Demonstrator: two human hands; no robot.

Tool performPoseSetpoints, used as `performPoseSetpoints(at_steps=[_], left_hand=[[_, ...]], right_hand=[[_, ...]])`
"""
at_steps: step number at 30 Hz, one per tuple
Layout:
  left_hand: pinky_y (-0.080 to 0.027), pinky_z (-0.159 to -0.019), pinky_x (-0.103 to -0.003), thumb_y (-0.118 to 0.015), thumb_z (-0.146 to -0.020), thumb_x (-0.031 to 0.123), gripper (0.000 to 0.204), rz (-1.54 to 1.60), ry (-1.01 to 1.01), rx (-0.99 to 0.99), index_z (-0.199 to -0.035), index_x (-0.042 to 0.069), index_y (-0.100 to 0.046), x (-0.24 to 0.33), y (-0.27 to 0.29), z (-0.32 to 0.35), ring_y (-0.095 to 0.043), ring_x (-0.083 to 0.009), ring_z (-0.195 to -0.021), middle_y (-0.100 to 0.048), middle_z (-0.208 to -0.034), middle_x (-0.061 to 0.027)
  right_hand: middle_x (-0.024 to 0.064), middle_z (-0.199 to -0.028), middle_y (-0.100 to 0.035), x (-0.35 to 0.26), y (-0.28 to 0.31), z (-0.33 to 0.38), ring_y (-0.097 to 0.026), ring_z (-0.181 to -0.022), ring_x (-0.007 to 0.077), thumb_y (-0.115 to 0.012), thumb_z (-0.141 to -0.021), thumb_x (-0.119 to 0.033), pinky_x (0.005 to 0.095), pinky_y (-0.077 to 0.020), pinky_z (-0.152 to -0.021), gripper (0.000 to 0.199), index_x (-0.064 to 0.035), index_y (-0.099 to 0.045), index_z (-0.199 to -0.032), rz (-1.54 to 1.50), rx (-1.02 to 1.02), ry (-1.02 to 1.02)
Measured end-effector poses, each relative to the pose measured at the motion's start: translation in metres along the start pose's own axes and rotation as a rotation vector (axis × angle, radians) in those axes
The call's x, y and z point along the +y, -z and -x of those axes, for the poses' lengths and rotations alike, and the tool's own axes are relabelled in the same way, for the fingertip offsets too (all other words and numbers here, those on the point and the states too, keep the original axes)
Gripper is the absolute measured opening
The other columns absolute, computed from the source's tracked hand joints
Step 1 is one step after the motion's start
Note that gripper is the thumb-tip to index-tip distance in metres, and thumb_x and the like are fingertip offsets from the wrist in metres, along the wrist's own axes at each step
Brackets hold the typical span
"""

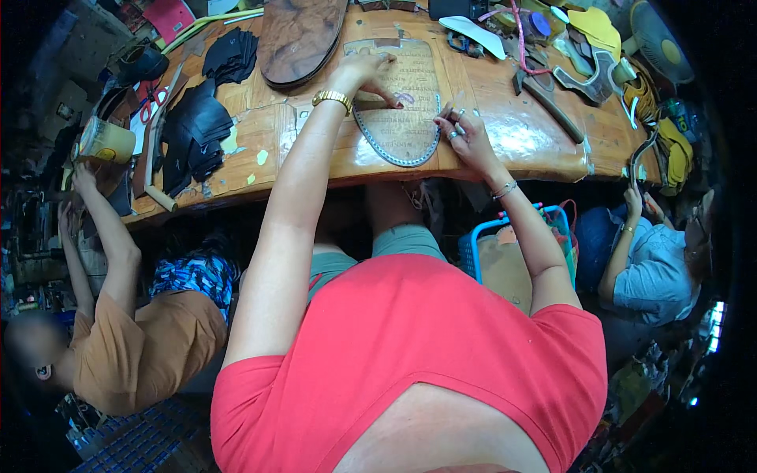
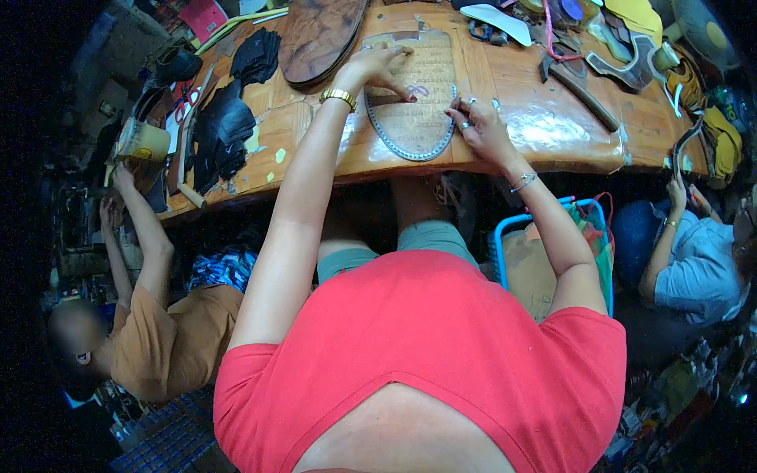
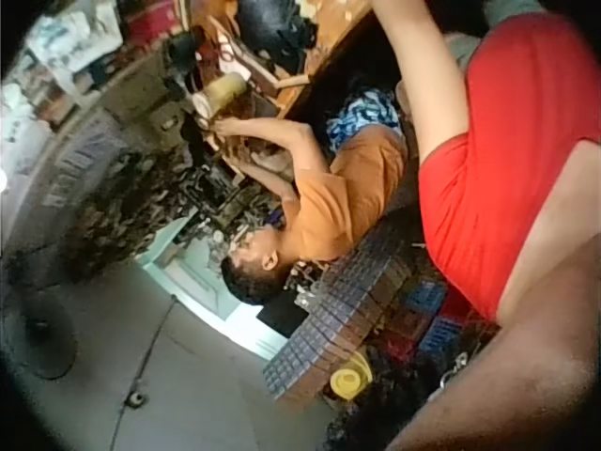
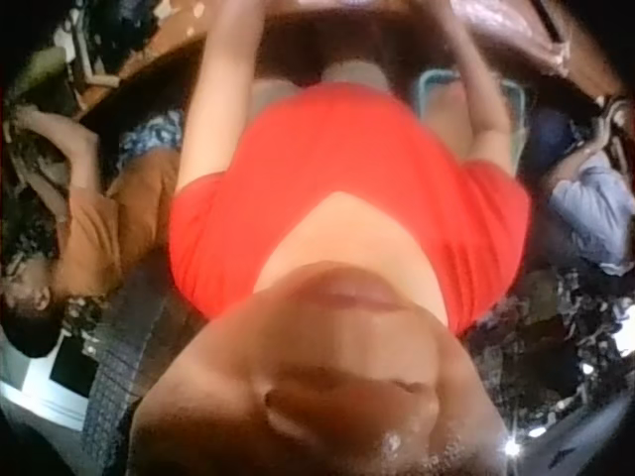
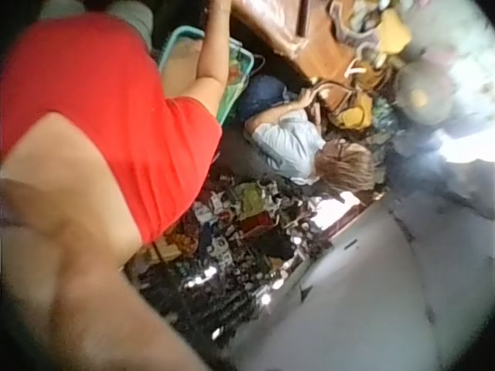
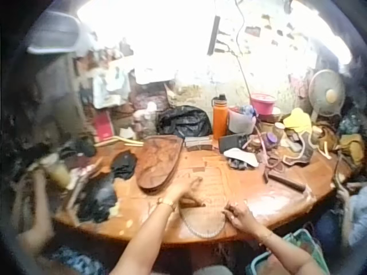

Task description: The person uses a curved metal template and a pen to trace a pattern onto a piece of brown leather on a wooden workbench. They repeatedly lift the template, reposition it, and trace the outline, then flip the leather to mark the other side.

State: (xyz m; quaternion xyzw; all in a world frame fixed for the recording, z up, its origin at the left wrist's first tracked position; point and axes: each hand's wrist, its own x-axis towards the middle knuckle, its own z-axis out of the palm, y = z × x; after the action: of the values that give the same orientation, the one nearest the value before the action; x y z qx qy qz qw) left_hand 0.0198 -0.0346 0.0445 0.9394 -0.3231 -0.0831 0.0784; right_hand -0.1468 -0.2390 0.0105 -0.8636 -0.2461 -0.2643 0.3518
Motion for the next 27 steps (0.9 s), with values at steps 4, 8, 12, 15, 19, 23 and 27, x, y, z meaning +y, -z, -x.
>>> performPoseSetpoints(at_steps=[4, 8, 12, 15, 19, 23, 27], left_hand=[[-0.038, -0.103, -0.043, -0.083, -0.037, 0.065, 0.116, 0.017, -0.021, 0.003, -0.139, 0.026, -0.042, 0.0, 0.0, 0.0, -0.044, -0.0335, -0.126, -0.045, -0.135, -0.0177], [-0.038, -0.103, -0.043, -0.083, -0.038, 0.065, 0.115, -0.011, -0.014, -0.006, -0.139, 0.027, -0.041, -0.001, 0.0, 0.0, -0.044, -0.0334, -0.126, -0.045, -0.135, -0.017], [-0.038, -0.103, -0.043, -0.083, -0.038, 0.064, 0.115, 0.0, -0.008, -0.004, -0.138, 0.028, -0.042, 0.001, 0.001, 0.001, -0.044, -0.0338, -0.126, -0.044, -0.136, -0.0168], [-0.037, -0.104, -0.044, -0.083, -0.038, 0.065, 0.115, 0.009, -0.003, -0.003, -0.138, 0.028, -0.042, 0.001, -0.001, -0.001, -0.043, -0.034, -0.127, -0.043, -0.137, -0.0167], [-0.037, -0.104, -0.044, -0.083, -0.038, 0.065, 0.115, 0.003, 0.007, -0.009, -0.138, 0.028, -0.041, 0.001, 0.0, -0.001, -0.042, -0.0342, -0.128, -0.043, -0.137, -0.0167], [-0.037, -0.104, -0.044, -0.083, -0.038, 0.065, 0.115, -0.007, 0.0, 0.002, -0.139, 0.028, -0.041, 0.003, 0.001, 0.001, -0.043, -0.0346, -0.127, -0.044, -0.136, -0.0168], [-0.038, -0.103, -0.044, -0.083, -0.039, 0.065, 0.114, -0.001, 0.005, -0.001, -0.138, 0.027, -0.042, 0.002, 0.002, 0.001, -0.045, -0.0345, -0.125, -0.045, -0.135, -0.0167]], right_hand=[[0.0118, -0.072, -0.057, 0.014, -0.001, 0.009, -0.059, -0.064, 0.0192, -0.061, -0.089, -0.01, 0.0313, -0.0449, -0.059, 0.012, 0.0023, -0.059, -0.087, -0.386, -0.074, -0.499], [0.008, -0.069, -0.057, 0.003, 0.001, 0.005, -0.057, -0.063, 0.012, -0.06, -0.09, -0.009, 0.0274, -0.0439, -0.057, 0.013, 0.003, -0.059, -0.085, -0.132, -0.07, -0.183], [0.0089, -0.071, -0.057, 0.005, 0.001, 0.009, -0.055, -0.063, 0.0142, -0.06, -0.09, -0.009, 0.0277, -0.0443, -0.059, 0.013, 0.0034, -0.059, -0.085, -0.31, -0.095, -0.365], [0.0106, -0.073, -0.057, 0.008, -0.002, 0.012, -0.056, -0.065, 0.016, -0.06, -0.09, -0.009, 0.0282, -0.0445, -0.06, 0.013, 0.003, -0.059, -0.086, -0.369, -0.088, -0.32], [0.0087, -0.075, -0.059, -0.004, 0.001, 0.006, -0.056, -0.07, 0.0116, -0.059, -0.091, -0.007, 0.0257, -0.0443, -0.062, 0.011, 0.0037, -0.06, -0.088, 0.006, -0.09, 0.033], [0.0143, -0.077, -0.06, 0.006, 0.001, 0.011, -0.059, -0.071, 0.0258, -0.062, -0.088, -0.01, 0.0338, -0.0459, -0.065, 0.013, 0.0028, -0.062, -0.089, -0.39, -0.078, -0.289], [0.0098, -0.077, -0.061, -0.011, 0.005, 0.006, -0.057, -0.07, 0.0147, -0.063, -0.088, -0.009, 0.0276, -0.0437, -0.062, 0.012, 0.0029, -0.063, -0.085, 0.022, -0.137, -0.032]])
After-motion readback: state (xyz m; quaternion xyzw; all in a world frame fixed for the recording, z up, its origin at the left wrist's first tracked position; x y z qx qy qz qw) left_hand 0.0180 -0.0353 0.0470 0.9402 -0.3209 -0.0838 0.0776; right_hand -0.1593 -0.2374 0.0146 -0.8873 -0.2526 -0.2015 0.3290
